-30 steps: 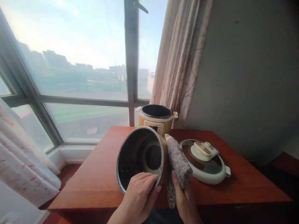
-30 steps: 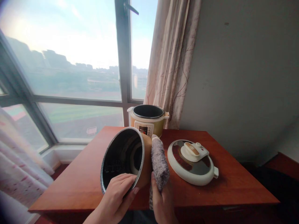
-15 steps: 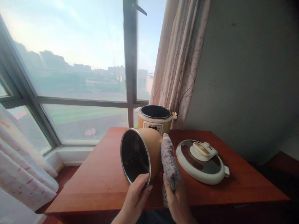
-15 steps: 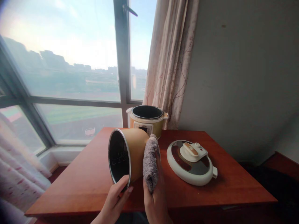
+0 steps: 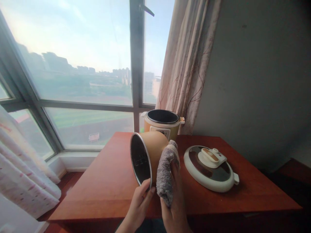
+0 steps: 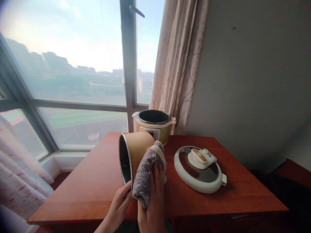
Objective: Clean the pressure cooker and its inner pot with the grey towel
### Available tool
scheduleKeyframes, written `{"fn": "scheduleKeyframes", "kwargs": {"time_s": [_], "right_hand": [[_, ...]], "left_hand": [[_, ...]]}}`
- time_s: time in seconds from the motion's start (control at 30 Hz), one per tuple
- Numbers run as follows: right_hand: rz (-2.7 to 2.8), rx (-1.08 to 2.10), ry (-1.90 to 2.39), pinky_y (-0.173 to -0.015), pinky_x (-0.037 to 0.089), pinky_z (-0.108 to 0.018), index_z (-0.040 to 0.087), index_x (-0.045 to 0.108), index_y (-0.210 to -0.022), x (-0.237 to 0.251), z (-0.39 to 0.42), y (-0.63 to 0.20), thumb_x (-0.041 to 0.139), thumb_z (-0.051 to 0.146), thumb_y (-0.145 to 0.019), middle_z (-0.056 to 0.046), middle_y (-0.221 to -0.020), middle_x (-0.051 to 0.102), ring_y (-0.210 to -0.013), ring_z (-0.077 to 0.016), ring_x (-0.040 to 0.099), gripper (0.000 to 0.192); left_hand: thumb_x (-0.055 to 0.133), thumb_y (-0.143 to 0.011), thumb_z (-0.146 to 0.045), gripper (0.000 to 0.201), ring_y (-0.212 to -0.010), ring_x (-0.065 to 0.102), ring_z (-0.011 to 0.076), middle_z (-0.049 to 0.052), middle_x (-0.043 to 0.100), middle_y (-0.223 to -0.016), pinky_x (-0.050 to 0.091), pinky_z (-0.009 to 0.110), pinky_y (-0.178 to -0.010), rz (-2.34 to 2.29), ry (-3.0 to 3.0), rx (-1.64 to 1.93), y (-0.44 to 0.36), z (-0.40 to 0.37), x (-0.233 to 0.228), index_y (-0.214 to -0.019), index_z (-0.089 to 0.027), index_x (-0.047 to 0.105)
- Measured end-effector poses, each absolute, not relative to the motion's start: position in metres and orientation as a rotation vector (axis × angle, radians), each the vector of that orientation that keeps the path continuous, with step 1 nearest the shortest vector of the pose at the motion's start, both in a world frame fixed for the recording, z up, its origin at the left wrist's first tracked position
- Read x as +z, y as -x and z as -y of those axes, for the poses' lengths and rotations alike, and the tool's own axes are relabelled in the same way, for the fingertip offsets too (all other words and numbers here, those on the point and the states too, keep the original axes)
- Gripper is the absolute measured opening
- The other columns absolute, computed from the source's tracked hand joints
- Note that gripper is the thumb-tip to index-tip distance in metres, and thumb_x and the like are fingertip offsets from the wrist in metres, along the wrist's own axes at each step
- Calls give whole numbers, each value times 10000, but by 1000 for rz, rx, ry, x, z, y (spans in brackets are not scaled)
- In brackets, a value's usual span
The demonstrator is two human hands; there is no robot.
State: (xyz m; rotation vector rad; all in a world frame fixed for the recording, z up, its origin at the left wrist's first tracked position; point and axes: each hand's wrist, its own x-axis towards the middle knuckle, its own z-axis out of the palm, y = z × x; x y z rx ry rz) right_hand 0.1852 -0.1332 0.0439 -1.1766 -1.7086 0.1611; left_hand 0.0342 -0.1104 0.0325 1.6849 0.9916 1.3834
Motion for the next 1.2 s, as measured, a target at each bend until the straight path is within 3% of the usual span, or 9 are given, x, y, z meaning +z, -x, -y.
{"fn": "scheduleKeyframes", "kwargs": {"time_s": [0.23,0.4,0.47,0.6,0.73,0.83,0.9,1.0,1.2], "right_hand": [[1757,15,1147,-1147,275,-697,225,77,-1623,45,134,-168,464,291,-950,-122,-1688,117,-1536,-405,118,779],[1884,-22,1045,-1204,152,-641,183,375,-1523,104,98,-172,496,273,-881,-94,-1653,272,-1539,-355,138,659],[1969,-20,1065,-1223,146,-571,189,508,-1427,139,77,-171,544,269,-850,-75,-1596,399,-1516,-322,221,584],[2105,72,1165,-1193,237,-471,237,585,-1363,197,32,-163,593,315,-852,-63,-1460,572,-1393,-278,436,516],[2303,172,1221,-983,435,-391,294,687,-1176,227,-2,-154,519,394,-913,-31,-1216,721,-1162,-270,623,327],[2383,194,1250,-886,459,-360,267,711,-1087,234,-13,-151,499,433,-919,-44,-1143,744,-1081,-270,657,318],[2369,170,1238,-907,452,-364,266,704,-1115,232,-12,-151,508,416,-913,-41,-1153,741,-1100,-265,649,319],[2300,149,1160,-1044,397,-388,268,645,-1271,222,-1,-153,536,370,-904,-29,-1306,681,-1230,-251,579,397],[2174,-1,1102,-1243,111,-489,210,499,-1456,183,37,-159,596,282,-814,-41,-1571,443,-1460,-278,326,653]], "left_hand": [[570,-914,-555,438,-778,650,224,95,746,-886,560,318,-784,-970,-1712,1475,-34,111,27,-977,-181,789],[538,-955,-480,410,-749,634,205,63,694,-765,531,276,-713,-982,-1733,1410,-33,107,25,-884,-147,766],[547,-955,-456,382,-752,634,200,57,696,-780,525,273,-716,-995,-1751,1352,-31,107,26,-919,-143,762],[542,-955,-482,410,-729,627,190,59,713,-795,523,270,-700,-1070,-1774,1355,-28,110,27,-956,-145,773],[554,-943,-506,438,-782,674,221,87,749,-832,562,305,-742,-1123,-1793,1362,-24,113,22,-1057,-151,784],[557,-935,-517,457,-922,705,267,122,774,-1005,575,358,-842,-1205,-1817,1458,-23,114,16,-1148,-171,766],[518,-959,-497,451,-941,709,269,128,770,-1049,572,359,-864,-1209,-1847,1504,-26,115,12,-1163,-175,759],[482,-982,-462,428,-812,701,238,112,769,-950,575,333,-823,-1196,-1866,1542,-32,116,11,-1113,-169,766],[478,-975,-512,470,-588,570,157,35,643,-655,528,244,-634,-1283,-1705,1604,-34,112,21,-789,-145,706]]}}
